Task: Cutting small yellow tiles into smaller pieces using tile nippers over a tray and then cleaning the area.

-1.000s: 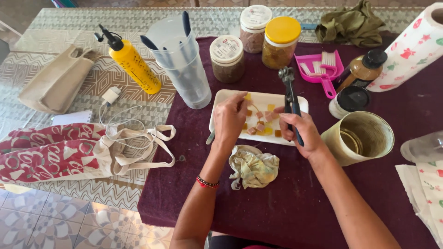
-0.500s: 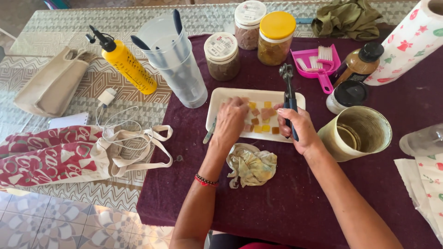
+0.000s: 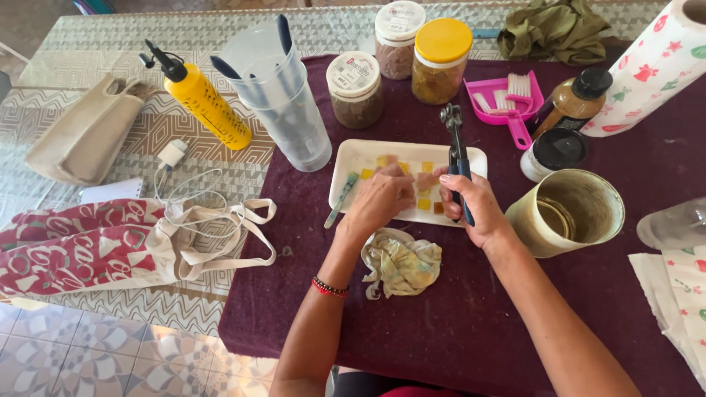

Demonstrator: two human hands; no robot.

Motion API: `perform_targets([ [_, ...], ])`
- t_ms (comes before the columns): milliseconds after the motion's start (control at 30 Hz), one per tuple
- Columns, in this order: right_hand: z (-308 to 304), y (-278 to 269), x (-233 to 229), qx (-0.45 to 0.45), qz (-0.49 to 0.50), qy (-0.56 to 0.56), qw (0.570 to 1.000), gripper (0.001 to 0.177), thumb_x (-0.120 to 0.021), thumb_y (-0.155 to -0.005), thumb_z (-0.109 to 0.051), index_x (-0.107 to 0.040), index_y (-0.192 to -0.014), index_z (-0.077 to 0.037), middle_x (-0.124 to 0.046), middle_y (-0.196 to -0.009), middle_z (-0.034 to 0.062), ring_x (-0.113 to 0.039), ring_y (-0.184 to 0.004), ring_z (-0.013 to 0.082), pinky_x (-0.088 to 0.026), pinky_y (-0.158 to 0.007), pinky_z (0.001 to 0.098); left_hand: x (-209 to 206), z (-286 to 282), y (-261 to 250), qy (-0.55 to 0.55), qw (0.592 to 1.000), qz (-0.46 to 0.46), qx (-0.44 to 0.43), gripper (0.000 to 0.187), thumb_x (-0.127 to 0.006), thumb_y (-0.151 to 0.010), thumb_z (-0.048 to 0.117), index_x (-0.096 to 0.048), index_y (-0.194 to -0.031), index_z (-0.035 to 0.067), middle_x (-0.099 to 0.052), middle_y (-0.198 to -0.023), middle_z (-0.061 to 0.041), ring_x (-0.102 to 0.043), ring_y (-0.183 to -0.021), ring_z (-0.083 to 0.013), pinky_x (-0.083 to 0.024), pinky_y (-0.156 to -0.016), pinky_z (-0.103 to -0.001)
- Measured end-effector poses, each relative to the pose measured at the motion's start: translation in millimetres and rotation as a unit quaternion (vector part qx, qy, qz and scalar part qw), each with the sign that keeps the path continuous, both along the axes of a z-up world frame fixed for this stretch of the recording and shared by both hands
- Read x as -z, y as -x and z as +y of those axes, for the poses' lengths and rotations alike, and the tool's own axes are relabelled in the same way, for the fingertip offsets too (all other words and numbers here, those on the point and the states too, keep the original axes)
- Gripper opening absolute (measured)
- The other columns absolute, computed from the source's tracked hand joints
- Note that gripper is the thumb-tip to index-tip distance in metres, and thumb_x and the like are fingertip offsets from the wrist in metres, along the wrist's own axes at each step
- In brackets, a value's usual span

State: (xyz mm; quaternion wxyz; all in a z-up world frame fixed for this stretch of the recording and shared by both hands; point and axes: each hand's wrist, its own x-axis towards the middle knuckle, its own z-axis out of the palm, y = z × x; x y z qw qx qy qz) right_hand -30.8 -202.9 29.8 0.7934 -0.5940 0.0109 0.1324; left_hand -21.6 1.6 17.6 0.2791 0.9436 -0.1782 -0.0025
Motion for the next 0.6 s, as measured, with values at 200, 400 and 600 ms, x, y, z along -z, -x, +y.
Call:
perform_targets([
  [200, -0.8, -1.5, 9.2, 0.003, -0.005, -0.017, 1.0, 0.046, -0.07, -0.088, -0.027, -0.063, -0.121, 0.002, -0.048, -0.07, 0.0065, -0.043, -0.05, 0.0091, -0.036, -0.045, 0.0239, -2.2, -5.6, -11.4, 0.5, 0.846, 0.115, -0.147, 0.021, -0.078, -0.087, 0.02, -0.074, -0.104, 0.01, -0.077, -0.078, -0.007, -0.072, -0.067, -0.0107, -0.045, -0.043, -0.015],
  [400, 2.2, 1.0, 3.3, -0.015, 0.004, -0.013, 1.0, 0.043, -0.067, -0.089, -0.025, -0.063, -0.12, 0.003, -0.048, -0.069, 0.0074, -0.042, -0.049, 0.0105, -0.035, -0.045, 0.0249, -30.6, -6.4, 7.0, 0.686, 0.721, 0.068, -0.073, 0.053, -0.077, -0.085, -0.008, -0.056, -0.134, -0.007, -0.075, -0.097, -0.028, -0.078, -0.082, -0.0288, -0.066, -0.07, -0.028],
  [600, 2.0, 2.5, -2.1, -0.02, 0.01, -0.02, 1.0, 0.041, -0.065, -0.09, -0.024, -0.062, -0.121, 0.002, -0.049, -0.07, 0.0056, -0.043, -0.049, 0.0089, -0.036, -0.045, 0.0231, -35.9, -5.8, 9.6, 0.691, 0.716, 0.067, -0.071, 0.052, -0.074, -0.087, -0.009, -0.055, -0.135, -0.007, -0.074, -0.099, -0.029, -0.078, -0.085, -0.0296, -0.066, -0.073, -0.028],
])
